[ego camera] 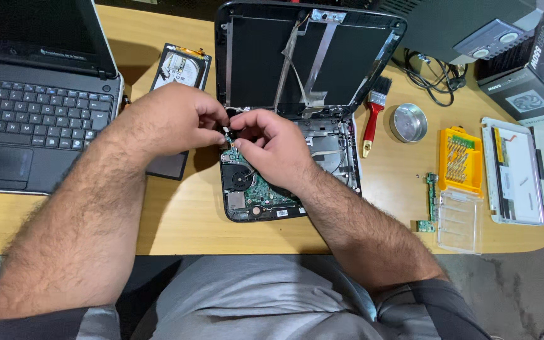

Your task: The person works on the internal components of a disassembled laptop using a screwdriver. They remove and reinsert a small circuit board, disconnect and reconnect ribbon cables, and manipulate various connectors on the motherboard.

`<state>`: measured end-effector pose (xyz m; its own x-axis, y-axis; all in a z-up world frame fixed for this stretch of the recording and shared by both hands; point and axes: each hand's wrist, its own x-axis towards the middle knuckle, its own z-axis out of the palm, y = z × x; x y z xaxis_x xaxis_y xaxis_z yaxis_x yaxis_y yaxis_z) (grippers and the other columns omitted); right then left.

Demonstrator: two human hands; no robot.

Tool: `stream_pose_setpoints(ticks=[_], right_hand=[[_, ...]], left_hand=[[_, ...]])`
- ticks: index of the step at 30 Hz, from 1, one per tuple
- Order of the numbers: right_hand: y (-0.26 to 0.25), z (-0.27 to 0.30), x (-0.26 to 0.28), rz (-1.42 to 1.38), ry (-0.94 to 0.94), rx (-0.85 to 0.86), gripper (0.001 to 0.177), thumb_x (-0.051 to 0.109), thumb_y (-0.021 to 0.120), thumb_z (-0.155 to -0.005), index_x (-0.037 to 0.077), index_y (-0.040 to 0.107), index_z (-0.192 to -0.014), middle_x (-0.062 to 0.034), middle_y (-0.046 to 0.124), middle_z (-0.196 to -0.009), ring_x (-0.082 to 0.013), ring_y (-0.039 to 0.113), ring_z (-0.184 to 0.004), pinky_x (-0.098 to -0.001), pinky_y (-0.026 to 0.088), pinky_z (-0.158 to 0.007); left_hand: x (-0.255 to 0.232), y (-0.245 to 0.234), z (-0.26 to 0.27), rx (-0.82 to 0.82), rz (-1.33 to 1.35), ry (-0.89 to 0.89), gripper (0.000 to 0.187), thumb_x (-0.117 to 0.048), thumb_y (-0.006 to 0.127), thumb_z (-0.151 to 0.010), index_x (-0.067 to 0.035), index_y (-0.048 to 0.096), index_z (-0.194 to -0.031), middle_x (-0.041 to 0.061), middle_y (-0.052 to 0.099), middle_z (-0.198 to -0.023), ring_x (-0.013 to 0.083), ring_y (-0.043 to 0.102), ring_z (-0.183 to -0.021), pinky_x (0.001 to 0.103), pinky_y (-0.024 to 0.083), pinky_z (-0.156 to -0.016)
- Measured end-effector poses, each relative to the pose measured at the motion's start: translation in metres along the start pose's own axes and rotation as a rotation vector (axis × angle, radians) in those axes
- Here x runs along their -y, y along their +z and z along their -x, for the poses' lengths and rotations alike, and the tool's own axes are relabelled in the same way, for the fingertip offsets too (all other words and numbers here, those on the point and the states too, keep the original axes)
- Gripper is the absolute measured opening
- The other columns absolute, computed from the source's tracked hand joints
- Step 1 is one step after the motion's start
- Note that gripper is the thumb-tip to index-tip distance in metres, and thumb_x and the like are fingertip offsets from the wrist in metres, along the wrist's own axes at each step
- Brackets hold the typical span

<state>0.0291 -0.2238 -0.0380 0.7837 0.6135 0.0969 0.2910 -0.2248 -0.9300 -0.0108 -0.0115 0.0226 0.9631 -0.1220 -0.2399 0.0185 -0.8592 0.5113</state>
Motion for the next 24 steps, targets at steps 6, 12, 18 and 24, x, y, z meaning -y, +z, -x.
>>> stream_pose_setpoints(ticks=[6,12,18,24], right_hand=[[-0.002,0.0,0.004,-0.086,0.014,0.006,0.025,0.003,0.072,-0.087,0.009,0.073,-0.111,-0.0037,0.076,-0.105,-0.0065,0.07,-0.09,-0.0143,0.053,-0.068],[-0.001,-0.008,0.003,0.364,-0.097,0.022,0.029,0.008,0.075,-0.086,0.013,0.072,-0.115,-0.0048,0.072,-0.097,-0.0169,0.074,-0.08,-0.0257,0.06,-0.064],[0.006,-0.017,-0.008,0.678,-0.163,0.035,0.025,0.023,0.075,-0.088,0.024,0.072,-0.113,0.0003,0.07,-0.092,-0.0249,0.074,-0.094,-0.0378,0.06,-0.082],[0.007,-0.019,0.009,0.582,-0.187,0.07,0.023,0.013,0.065,-0.087,0.019,0.071,-0.109,-0.002,0.076,-0.105,-0.0252,0.07,-0.1,-0.038,0.052,-0.08]], left_hand=[[-0.009,0.003,0.0,-0.072,-0.219,0.012,0.016,-0.031,0.075,-0.087,-0.02,0.08,-0.097,0.003,0.074,-0.078,0.026,0.074,-0.09,0.041,0.06,-0.082],[-0.011,0.001,0.007,-0.082,-0.216,0.03,0.013,-0.028,0.074,-0.09,-0.02,0.08,-0.098,0.005,0.076,-0.082,0.0304,0.075,-0.092,0.044,0.06,-0.084],[-0.007,0.005,0.004,-0.108,-0.23,0.072,0.012,-0.028,0.073,-0.088,-0.022,0.079,-0.096,0.007,0.076,-0.084,0.0344,0.074,-0.093,0.048,0.06,-0.083],[0.017,0.025,-0.01,-0.215,-0.263,0.122,0.006,-0.033,0.074,-0.085,-0.033,0.078,-0.089,-0.005,0.072,-0.076,0.0264,0.067,-0.079,0.047,0.054,-0.058]])
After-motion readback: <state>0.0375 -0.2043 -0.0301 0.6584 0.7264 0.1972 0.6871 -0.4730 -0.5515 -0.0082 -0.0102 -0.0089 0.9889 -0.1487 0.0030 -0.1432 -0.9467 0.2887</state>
